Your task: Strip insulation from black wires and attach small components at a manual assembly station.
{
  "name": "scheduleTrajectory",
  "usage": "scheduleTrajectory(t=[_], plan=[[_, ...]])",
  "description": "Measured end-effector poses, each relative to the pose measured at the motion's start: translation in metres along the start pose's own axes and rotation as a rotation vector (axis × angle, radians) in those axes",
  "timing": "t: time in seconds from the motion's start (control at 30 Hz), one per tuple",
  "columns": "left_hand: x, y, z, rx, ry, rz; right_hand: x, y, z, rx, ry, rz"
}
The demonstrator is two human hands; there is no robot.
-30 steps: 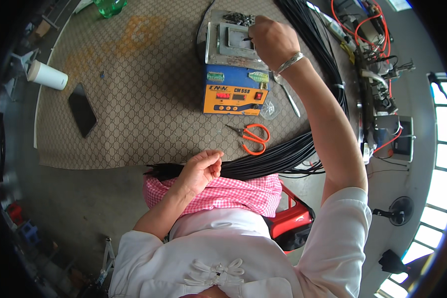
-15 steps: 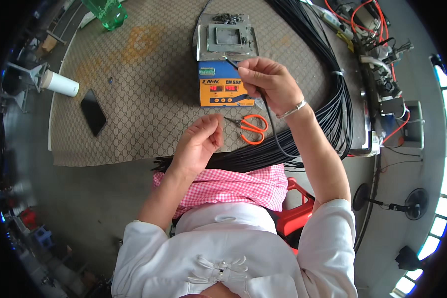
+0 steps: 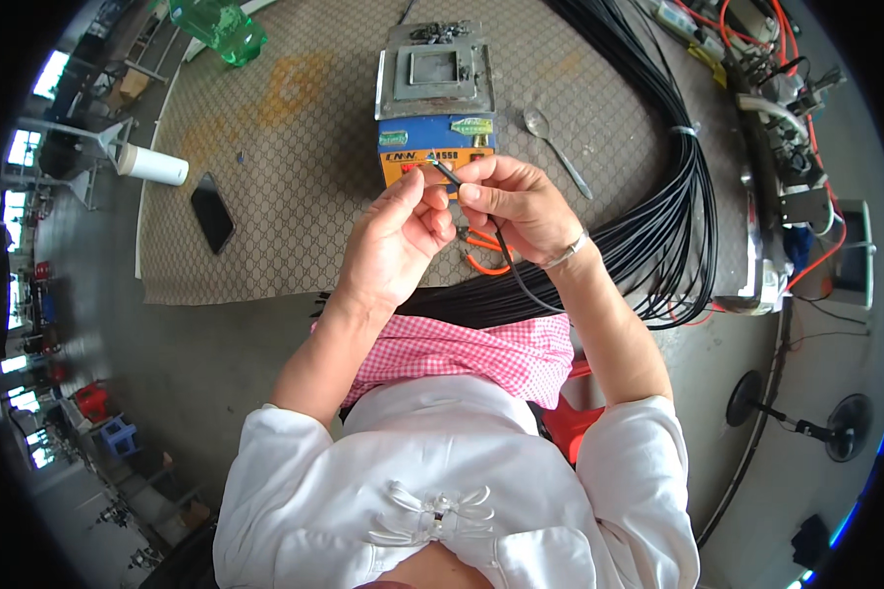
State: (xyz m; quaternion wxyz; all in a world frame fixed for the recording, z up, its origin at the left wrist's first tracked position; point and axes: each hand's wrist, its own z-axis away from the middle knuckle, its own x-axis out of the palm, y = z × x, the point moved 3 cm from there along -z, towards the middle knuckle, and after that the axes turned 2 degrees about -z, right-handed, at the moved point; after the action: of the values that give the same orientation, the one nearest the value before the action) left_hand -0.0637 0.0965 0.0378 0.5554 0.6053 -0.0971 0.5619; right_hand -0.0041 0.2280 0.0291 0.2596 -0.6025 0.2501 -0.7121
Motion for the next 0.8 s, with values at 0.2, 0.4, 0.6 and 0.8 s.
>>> scheduleTrajectory(t=[0.2, 0.4, 0.6, 0.8], plan=[[0.012, -0.004, -0.008, 0.025, 0.035, 0.029, -0.012, -0.003, -0.007, 0.018, -0.045, 0.047], [0.004, -0.003, -0.010, 0.025, 0.064, 0.082, -0.016, -0.003, -0.017, 0.069, -0.020, 0.116], [0.000, 0.008, -0.009, -0.021, 0.025, 0.104, -0.003, -0.010, -0.020, 0.065, 0.044, 0.162], [-0.026, 0.008, -0.004, -0.108, 0.067, 0.040, 0.011, -0.038, -0.035, -0.092, 0.255, 0.496]])
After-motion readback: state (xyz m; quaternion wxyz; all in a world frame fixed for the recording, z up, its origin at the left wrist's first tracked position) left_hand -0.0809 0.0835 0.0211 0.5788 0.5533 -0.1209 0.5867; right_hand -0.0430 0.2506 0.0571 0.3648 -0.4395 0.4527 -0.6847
